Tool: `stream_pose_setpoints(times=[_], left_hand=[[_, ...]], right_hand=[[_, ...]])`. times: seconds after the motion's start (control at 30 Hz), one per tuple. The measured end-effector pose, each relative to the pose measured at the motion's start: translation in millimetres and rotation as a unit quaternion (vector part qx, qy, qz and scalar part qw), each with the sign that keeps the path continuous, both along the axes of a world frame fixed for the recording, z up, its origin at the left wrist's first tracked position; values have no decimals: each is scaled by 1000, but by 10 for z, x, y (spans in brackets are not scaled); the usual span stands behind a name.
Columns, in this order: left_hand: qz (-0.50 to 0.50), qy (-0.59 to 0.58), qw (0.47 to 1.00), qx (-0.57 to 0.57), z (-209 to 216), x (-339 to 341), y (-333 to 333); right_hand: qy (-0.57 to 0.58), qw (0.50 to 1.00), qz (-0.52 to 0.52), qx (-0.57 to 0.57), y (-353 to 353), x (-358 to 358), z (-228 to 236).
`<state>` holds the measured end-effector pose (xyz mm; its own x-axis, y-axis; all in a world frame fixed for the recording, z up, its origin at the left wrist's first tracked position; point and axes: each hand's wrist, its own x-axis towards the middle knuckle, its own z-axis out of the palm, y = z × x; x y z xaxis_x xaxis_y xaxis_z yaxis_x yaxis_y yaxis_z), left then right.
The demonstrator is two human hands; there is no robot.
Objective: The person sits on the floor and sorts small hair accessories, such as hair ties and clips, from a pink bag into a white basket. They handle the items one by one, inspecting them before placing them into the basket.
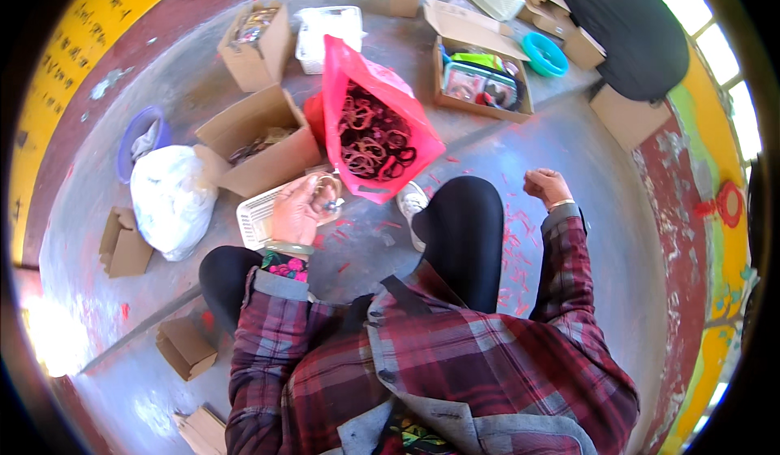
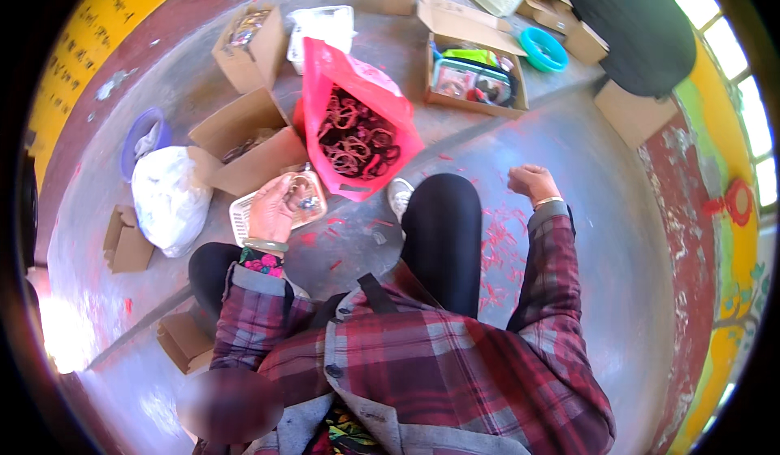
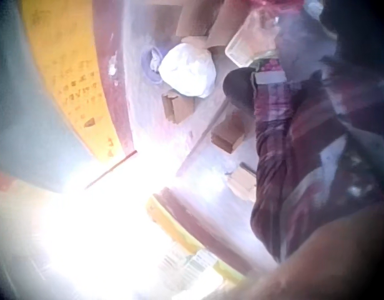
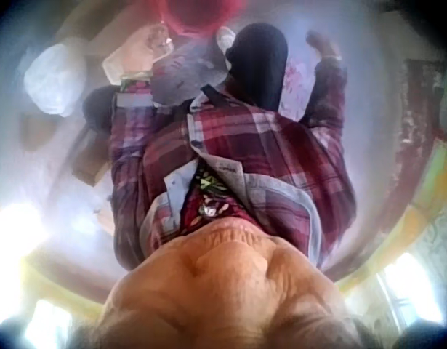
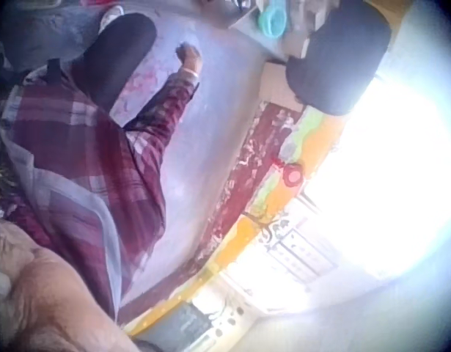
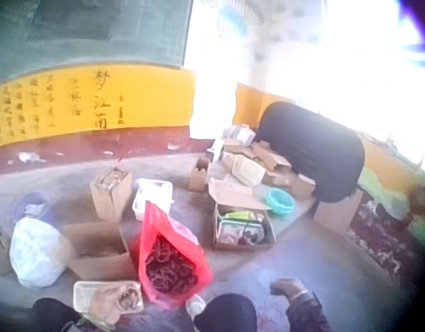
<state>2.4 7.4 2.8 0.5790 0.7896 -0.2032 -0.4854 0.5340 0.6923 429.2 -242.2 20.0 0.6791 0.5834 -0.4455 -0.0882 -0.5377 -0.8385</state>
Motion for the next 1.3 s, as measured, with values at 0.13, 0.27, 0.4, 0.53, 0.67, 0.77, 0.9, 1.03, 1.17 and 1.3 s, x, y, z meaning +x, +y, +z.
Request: stream_pose_setpoints(times=[0.13, 0.27, 0.4, 0.53, 0.67, 0.77, 0.9, 1.03, 1.17, 1.3], left_hand=[[18, -40, 999, -17, 140, 5, -16], [65, -41, 997, -30, 198, -22, 2], [110, -34, 993, -21, 235, -31, 4], [121, -38, 992, -6, 208, -32, -7], [95, -30, 995, -4, 189, -14, -22], [87, -22, 996, -2, 170, 35, -38], [74, 15, 997, 7, 234, 52, -53], [82, 40, 996, 15, 265, 95, -74], [79, 14, 997, 8, 182, 101, -62], [41, 7, 999, 0, 197, 79, -49]], right_hand=[[-86, 987, 105, 83, 848, -451, 292], [-4, 947, 240, 214, 1682, -1590, 821], [69, 915, 315, 241, 2167, -2362, 538], [111, 909, 313, 251, 2289, -2714, 208], [187, 904, 311, 228, 2256, -2752, 196], [166, 904, 298, 258, 2216, -2707, 136], [154, 904, 281, 282, 2160, -2640, 175], [114, 909, 303, 263, 2151, -2569, 166], [151, 910, 275, 271, 2104, -2630, 294], [156, 911, 270, 272, 2093, -2627, 264]])
